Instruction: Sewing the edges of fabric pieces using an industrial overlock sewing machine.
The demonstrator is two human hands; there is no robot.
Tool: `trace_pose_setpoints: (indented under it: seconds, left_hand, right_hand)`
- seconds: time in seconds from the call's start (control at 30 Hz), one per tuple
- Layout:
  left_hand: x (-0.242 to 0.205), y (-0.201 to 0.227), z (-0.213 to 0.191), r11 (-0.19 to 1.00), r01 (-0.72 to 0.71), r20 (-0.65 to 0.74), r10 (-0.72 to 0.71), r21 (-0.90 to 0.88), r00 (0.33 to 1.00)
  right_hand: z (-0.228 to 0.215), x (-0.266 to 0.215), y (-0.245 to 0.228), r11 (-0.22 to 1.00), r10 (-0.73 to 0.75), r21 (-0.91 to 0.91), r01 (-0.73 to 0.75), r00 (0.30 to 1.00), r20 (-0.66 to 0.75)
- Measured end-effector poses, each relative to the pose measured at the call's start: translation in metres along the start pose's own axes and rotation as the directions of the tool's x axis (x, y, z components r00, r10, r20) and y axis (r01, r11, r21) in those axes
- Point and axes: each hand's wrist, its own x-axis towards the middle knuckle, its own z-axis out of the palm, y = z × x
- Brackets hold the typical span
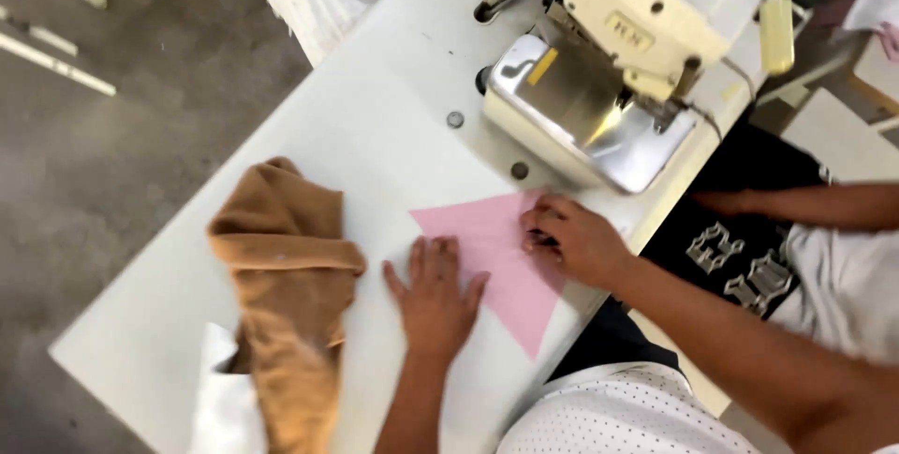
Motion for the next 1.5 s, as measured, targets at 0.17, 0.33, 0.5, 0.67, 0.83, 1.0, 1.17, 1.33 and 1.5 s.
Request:
trace_pose_setpoints:
  seconds: [0.17,0.33,0.5,0.67,0.83,1.0,1.17,1.33,1.5]
  left_hand:
    - [0.039,0.02,-0.003,0.987,0.156,-0.161,-0.149,0.032,0.976]
    - [0.038,0.022,0.001,0.989,0.146,-0.275,-0.131,0.034,0.953]
    - [0.037,0.019,0.009,0.99,0.138,-0.366,-0.135,-0.017,0.921]
    - [0.014,0.017,0.006,0.99,0.088,-0.358,-0.123,-0.115,0.926]
    - [0.003,0.008,0.004,0.996,0.067,-0.373,-0.085,-0.061,0.924]
    - [-0.007,0.006,0.003,0.997,0.027,-0.36,-0.053,-0.077,0.931]
    - [-0.004,0.0,0.007,0.999,-0.031,-0.441,0.038,0.023,0.897]
    - [-0.013,-0.005,0.036,0.994,0.08,-0.421,-0.04,0.079,0.906]
    - [-0.029,0.005,0.04,0.999,0.037,-0.564,-0.019,0.021,0.826]
  right_hand:
    - [-0.048,0.001,0.01,0.987,-0.136,0.102,0.126,0.985,0.106]
    - [-0.044,-0.022,0.018,0.909,-0.369,0.214,0.358,0.929,0.013]
    - [-0.042,-0.011,0.039,0.895,-0.443,0.117,0.43,0.887,0.127]
    - [-0.041,-0.018,0.05,0.88,-0.472,0.126,0.459,0.875,0.106]
    - [-0.034,-0.025,0.065,0.932,-0.36,0.052,0.359,0.897,0.255]
    - [-0.041,-0.031,0.078,0.95,-0.307,0.07,0.304,0.95,0.046]
    - [-0.045,-0.034,0.078,0.918,-0.395,-0.014,0.395,0.916,-0.075]
    - [-0.041,-0.037,0.075,0.911,-0.409,-0.124,0.394,0.901,-0.144]
    - [-0.028,-0.03,0.09,0.929,-0.37,-0.101,0.357,0.909,-0.192]
